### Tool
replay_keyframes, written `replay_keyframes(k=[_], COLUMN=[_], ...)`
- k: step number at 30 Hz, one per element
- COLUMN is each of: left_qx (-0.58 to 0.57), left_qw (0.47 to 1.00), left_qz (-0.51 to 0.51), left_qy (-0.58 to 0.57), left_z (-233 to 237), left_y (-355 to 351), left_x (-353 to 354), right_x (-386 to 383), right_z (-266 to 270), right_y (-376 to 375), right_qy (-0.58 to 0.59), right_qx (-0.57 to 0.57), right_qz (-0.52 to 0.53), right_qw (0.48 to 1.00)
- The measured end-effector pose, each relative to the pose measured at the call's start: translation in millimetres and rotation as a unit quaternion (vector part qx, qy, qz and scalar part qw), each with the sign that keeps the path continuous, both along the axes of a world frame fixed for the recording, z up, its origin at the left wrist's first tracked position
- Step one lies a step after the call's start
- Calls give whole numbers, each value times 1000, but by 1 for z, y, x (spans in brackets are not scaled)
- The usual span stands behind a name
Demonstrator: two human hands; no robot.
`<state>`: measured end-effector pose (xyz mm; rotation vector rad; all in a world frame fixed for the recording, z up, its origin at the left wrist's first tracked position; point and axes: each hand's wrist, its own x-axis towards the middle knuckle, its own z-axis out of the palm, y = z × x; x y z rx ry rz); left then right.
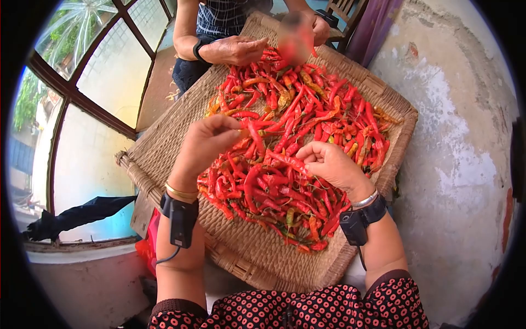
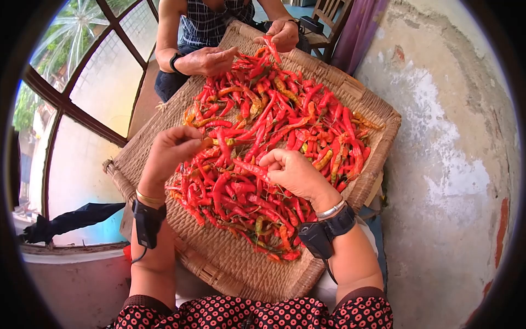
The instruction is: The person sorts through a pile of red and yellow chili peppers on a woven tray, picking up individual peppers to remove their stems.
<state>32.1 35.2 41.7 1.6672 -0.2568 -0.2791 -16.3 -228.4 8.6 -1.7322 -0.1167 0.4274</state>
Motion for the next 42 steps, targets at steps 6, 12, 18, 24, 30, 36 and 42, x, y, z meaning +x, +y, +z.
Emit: replay_keyframes(k=[6,12,18,24,30,36,42], left_qx=[-69,-201,76,262,269,375,520], left_qw=[996,975,990,906,957,858,816], left_qz=[43,90,103,-214,-58,92,-162], left_qy=[28,20,-66,-255,-89,-338,-191], left_z=[7,3,-8,-19,-12,-30,-30], left_y=[31,44,13,-30,-9,-4,-36], left_x=[13,19,12,-17,-1,9,-31], right_x=[3,3,2,0,8,1,1], right_z=[-7,-8,8,6,-10,-27,-42], right_y=[-3,-2,6,11,5,28,25], right_qy=[-15,-24,15,61,54,-401,-372], right_qx=[-29,-46,39,132,119,-314,-355], right_qz=[3,-6,-25,29,-55,72,94], right_qw=[999,999,999,989,990,858,853])
